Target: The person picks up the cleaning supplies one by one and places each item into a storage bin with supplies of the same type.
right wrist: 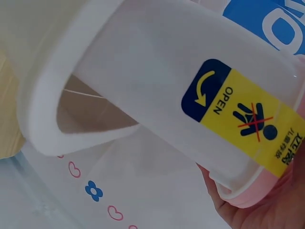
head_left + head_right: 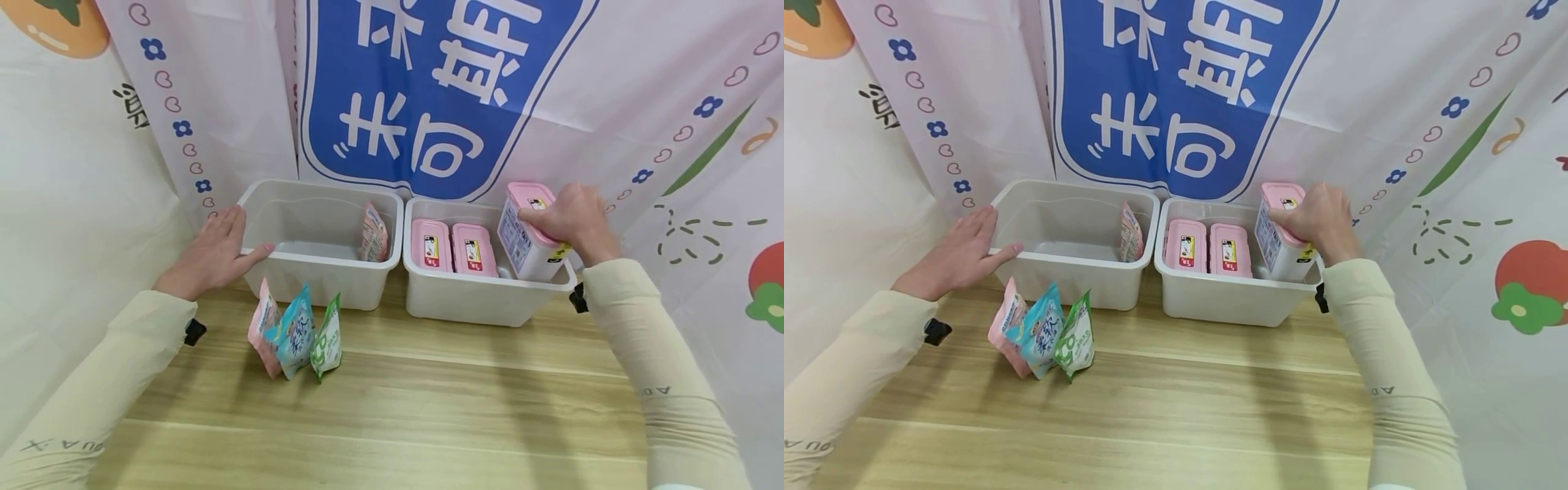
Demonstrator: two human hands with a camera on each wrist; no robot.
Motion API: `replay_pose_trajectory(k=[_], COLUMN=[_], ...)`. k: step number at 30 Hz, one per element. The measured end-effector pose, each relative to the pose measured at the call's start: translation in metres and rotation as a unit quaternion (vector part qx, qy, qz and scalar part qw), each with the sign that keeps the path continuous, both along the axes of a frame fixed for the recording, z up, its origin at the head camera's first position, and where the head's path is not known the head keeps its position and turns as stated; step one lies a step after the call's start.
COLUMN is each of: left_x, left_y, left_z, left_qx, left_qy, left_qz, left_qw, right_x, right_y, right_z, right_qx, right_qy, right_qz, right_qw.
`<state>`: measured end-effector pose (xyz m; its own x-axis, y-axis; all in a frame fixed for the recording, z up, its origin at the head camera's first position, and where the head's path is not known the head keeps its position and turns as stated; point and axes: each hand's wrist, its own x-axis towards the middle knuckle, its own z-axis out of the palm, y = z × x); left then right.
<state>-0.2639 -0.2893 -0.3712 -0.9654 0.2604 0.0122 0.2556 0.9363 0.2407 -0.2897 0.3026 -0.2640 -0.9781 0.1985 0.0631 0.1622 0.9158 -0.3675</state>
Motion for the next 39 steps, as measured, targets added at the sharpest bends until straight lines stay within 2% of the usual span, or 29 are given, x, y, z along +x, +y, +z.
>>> replay_pose_trajectory(k=[6,17,29,39], left_x=[0.001,0.002,0.001,0.000], left_y=[0.000,0.002,0.001,0.002], left_z=[0.001,0.003,0.002,0.002], left_qx=[0.001,-0.001,0.001,0.000], left_qy=[0.006,-0.004,-0.005,-0.009], left_qz=[-0.001,0.002,0.006,0.006], left_qw=[1.0000,1.0000,1.0000,0.9999], right_x=[-0.001,-0.005,-0.006,-0.007], right_y=[0.002,0.001,0.000,-0.001], right_z=[-0.014,-0.040,-0.060,-0.078], right_qx=[-0.004,0.008,0.057,0.063], right_qy=[0.009,0.017,0.020,0.034], right_qz=[0.000,-0.003,-0.004,0.001], right_qw=[1.000,1.000,0.998,0.997])
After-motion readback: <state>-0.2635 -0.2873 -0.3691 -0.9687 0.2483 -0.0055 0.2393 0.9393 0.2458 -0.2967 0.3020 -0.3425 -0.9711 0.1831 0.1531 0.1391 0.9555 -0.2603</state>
